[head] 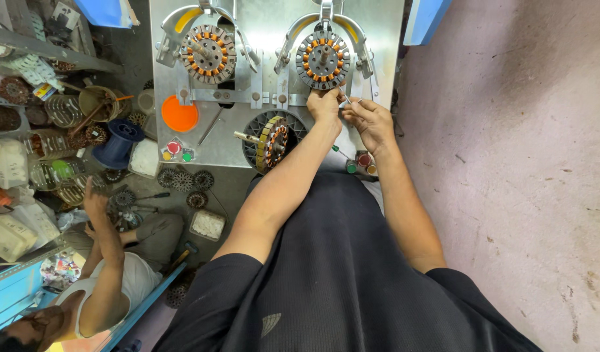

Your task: The person uses a screwdriver to tighten screws on a circular electrical component mounted on a machine. They repeatedly adjust the component and secure it in place while working at a bench in a workshop.

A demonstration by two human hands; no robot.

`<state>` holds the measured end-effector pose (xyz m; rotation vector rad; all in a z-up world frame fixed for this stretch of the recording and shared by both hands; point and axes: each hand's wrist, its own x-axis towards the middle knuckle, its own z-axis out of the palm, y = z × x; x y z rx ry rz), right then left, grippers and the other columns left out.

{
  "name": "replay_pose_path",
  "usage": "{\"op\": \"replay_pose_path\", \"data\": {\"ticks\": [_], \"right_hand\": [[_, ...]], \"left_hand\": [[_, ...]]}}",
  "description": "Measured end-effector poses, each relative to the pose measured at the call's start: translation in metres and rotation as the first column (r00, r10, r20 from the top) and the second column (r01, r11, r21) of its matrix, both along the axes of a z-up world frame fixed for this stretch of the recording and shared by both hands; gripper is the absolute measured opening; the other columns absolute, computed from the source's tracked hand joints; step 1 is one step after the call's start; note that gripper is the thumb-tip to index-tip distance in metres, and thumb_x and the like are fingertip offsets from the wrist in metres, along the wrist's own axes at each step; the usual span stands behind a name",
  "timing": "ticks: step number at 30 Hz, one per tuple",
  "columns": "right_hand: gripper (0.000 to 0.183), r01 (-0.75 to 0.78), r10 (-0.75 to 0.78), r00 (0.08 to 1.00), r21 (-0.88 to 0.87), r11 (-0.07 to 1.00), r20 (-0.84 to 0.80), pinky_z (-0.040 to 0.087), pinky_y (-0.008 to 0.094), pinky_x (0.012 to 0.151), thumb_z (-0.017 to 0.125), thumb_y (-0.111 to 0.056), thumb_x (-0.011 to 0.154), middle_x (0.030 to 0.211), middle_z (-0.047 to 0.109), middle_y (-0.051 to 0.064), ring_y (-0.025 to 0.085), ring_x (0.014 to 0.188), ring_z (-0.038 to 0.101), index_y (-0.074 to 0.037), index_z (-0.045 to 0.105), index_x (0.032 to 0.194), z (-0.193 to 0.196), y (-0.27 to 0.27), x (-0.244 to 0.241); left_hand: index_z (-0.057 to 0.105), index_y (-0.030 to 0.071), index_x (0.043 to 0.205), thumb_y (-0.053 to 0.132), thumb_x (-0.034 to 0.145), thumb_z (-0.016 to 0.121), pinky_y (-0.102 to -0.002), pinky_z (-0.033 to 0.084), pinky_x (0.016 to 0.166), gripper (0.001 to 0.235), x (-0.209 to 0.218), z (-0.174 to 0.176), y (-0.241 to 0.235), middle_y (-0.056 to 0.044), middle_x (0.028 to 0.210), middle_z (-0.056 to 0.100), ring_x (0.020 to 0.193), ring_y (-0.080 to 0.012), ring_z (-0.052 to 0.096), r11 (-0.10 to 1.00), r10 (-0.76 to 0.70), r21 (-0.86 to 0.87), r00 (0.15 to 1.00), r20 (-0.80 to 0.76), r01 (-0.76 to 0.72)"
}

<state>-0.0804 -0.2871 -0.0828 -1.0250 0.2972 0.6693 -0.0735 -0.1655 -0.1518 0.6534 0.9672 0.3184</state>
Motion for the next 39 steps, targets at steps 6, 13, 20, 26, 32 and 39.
{"op": "replay_pose_path", "data": {"ticks": [6, 13, 20, 26, 32, 39], "right_hand": [[0.02, -0.017, 0.152, 0.949, -0.439, 0.898, 0.275, 0.055, 0.028, 0.05, 0.065, -0.011, 0.101, 0.079, 0.072, 0.012, 0.017, 0.058, 0.068, 0.008, 0.071, 0.097, 0.001, 0.016, 0.003], [0.021, 0.14, 0.377, 0.802, -0.758, 0.637, 0.464, 0.048, 0.026, 0.043, 0.068, -0.015, 0.099, 0.062, 0.066, 0.005, 0.012, 0.047, 0.064, 0.003, 0.071, 0.089, 0.033, 0.023, 0.006], [0.018, 0.05, 0.334, 0.848, -0.69, 0.722, 0.412, 0.047, 0.032, 0.043, 0.067, -0.014, 0.1, 0.062, 0.065, 0.005, 0.015, 0.048, 0.065, 0.001, 0.069, 0.089, 0.027, 0.025, 0.016], [0.003, 0.615, 0.756, 0.167, -0.666, 0.422, 0.634, 0.049, 0.042, 0.057, 0.07, -0.006, 0.098, 0.08, 0.064, 0.012, 0.031, 0.066, 0.064, -0.003, 0.071, 0.099, 0.033, 0.027, -0.002], [0.021, 0.616, 0.733, 0.113, -0.626, 0.478, 0.671, 0.051, 0.041, 0.06, 0.067, 0.0, 0.095, 0.085, 0.067, 0.011, 0.03, 0.07, 0.067, -0.002, 0.074, 0.114, 0.046, 0.02, -0.014], [0.008, 0.308, 0.538, 0.552, -0.755, 0.578, 0.637, 0.056, 0.033, 0.065, 0.075, -0.007, 0.094, 0.085, 0.074, 0.012, 0.021, 0.07, 0.073, -0.002, 0.073, 0.1, 0.027, -0.013, -0.054]], "left_hand": [[0.061, -0.004, 0.097, -0.012, 0.077, 0.067, -0.033, 0.053, 0.055, 0.023, 0.007, -0.001, 0.003, -0.012, 0.081, 0.067, 0.061, -0.0199, 0.062, 0.996, 0.074, -0.041, 0.997, -0.017, -0.074], [0.049, -0.005, 0.097, -0.015, 0.077, 0.06, -0.037, 0.057, 0.058, 0.024, 0.01, -0.009, 0.004, -0.017, 0.086, 0.063, 0.065, -0.0252, 0.063, 0.979, 0.11, -0.175, 0.994, 0.028, -0.103], [0.043, -0.004, 0.093, -0.013, 0.076, 0.06, -0.039, 0.056, 0.058, 0.026, 0.008, 0.004, 0.007, -0.021, 0.085, 0.061, 0.067, -0.0289, 0.065, 0.978, 0.072, -0.195, 0.997, -0.014, -0.074], [0.043, -0.005, 0.091, -0.015, 0.072, 0.066, -0.039, 0.057, 0.057, 0.031, 0.008, 0.008, 0.007, -0.02, 0.085, 0.061, 0.07, -0.0291, 0.065, 0.985, 0.047, -0.166, 0.999, 0.008, -0.045], [0.057, -0.01, 0.111, -0.007, 0.077, 0.066, -0.033, 0.054, 0.057, 0.035, -0.002, 0.02, 0.01, -0.017, 0.098, 0.07, 0.074, -0.0206, 0.067, 0.984, -0.11, -0.13, 0.989, 0.103, 0.123], [0.046, -0.002, 0.137, -0.002, 0.082, 0.066, -0.036, 0.057, 0.074, 0.058, -0.044, 0.08, 0.011, -0.019, 0.122, 0.062, 0.085, -0.0245, 0.066, 0.933, -0.353, -0.018, 0.903, -0.244, 0.36]]}}
